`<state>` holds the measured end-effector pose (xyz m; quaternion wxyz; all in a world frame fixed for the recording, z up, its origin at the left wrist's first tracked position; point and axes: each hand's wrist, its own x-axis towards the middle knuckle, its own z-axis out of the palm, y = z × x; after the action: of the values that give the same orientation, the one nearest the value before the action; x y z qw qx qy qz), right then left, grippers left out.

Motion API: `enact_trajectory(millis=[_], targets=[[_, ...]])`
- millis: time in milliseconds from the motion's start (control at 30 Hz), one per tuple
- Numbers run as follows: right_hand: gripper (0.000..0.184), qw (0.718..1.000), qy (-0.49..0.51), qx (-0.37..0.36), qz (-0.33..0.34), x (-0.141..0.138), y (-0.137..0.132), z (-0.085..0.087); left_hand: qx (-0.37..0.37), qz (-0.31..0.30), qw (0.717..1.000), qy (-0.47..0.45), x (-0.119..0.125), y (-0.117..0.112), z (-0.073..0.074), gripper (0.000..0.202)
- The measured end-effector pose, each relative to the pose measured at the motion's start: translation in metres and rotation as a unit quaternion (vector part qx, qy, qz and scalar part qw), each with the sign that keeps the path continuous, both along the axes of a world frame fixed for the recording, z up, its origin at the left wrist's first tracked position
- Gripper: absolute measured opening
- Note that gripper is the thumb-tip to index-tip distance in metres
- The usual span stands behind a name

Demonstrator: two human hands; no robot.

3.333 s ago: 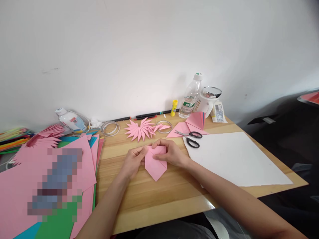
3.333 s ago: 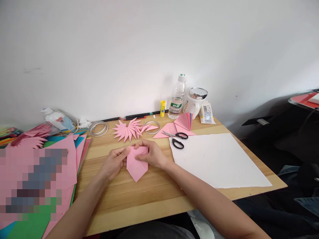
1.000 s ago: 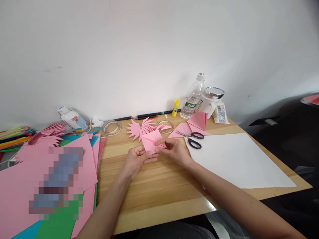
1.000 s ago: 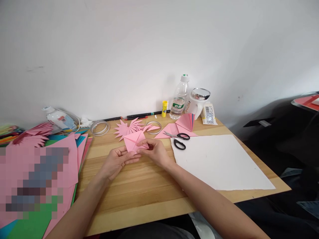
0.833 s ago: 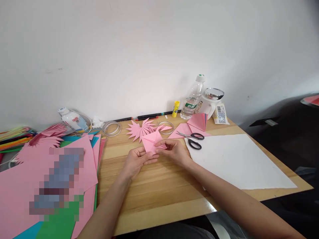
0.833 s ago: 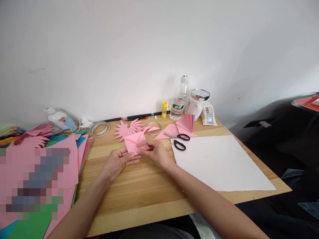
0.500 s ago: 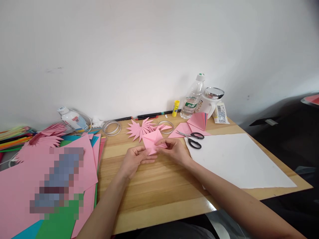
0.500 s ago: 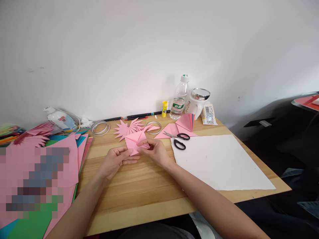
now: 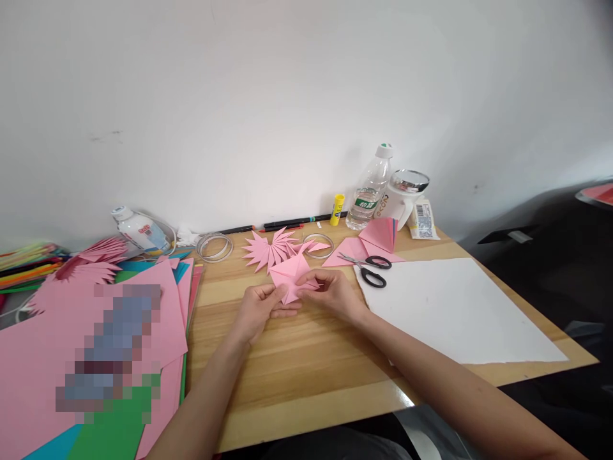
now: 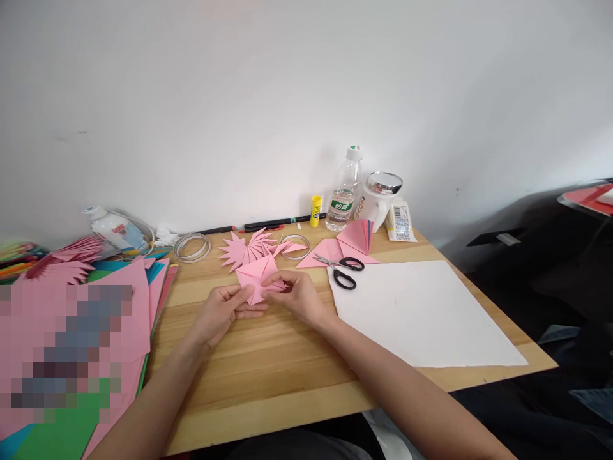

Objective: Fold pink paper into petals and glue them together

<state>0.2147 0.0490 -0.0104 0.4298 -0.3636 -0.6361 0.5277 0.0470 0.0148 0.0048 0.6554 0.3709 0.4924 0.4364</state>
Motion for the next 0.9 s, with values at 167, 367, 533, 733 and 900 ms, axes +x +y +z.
enact_trajectory(millis=[167, 367, 533, 733, 900], targets=[[0.027, 1.0, -0.011, 0.006, -0.005, -0.0003, -0.0002, -0.0004, -0.001, 0.016, 1.0, -0.001, 0.0025, -0.0001, 0.001, 0.032], [0.027, 1.0, -0.01, 0.003, -0.008, -0.0004, 0.0007, -0.002, -0.001, 0.009, 1.0, 0.002, 0.002, -0.0004, 0.0006, 0.034], [0.027, 1.0, -0.005, 0.002, -0.005, -0.0001, 0.0009, -0.0034, 0.001, 0.009, 1.0, 0.0, 0.0018, -0.0004, -0.0008, 0.032], [0.023, 1.0, -0.003, 0.013, -0.006, 0.0003, 0.0005, -0.0033, 0.005, 0.003, 1.0, 0.014, 0.0021, -0.0009, -0.0017, 0.033], [0.025, 1.0, -0.008, 0.012, -0.005, 0.0, 0.0006, -0.0022, 0.004, 0.01, 1.0, 0.02, 0.002, -0.0012, -0.0026, 0.032]])
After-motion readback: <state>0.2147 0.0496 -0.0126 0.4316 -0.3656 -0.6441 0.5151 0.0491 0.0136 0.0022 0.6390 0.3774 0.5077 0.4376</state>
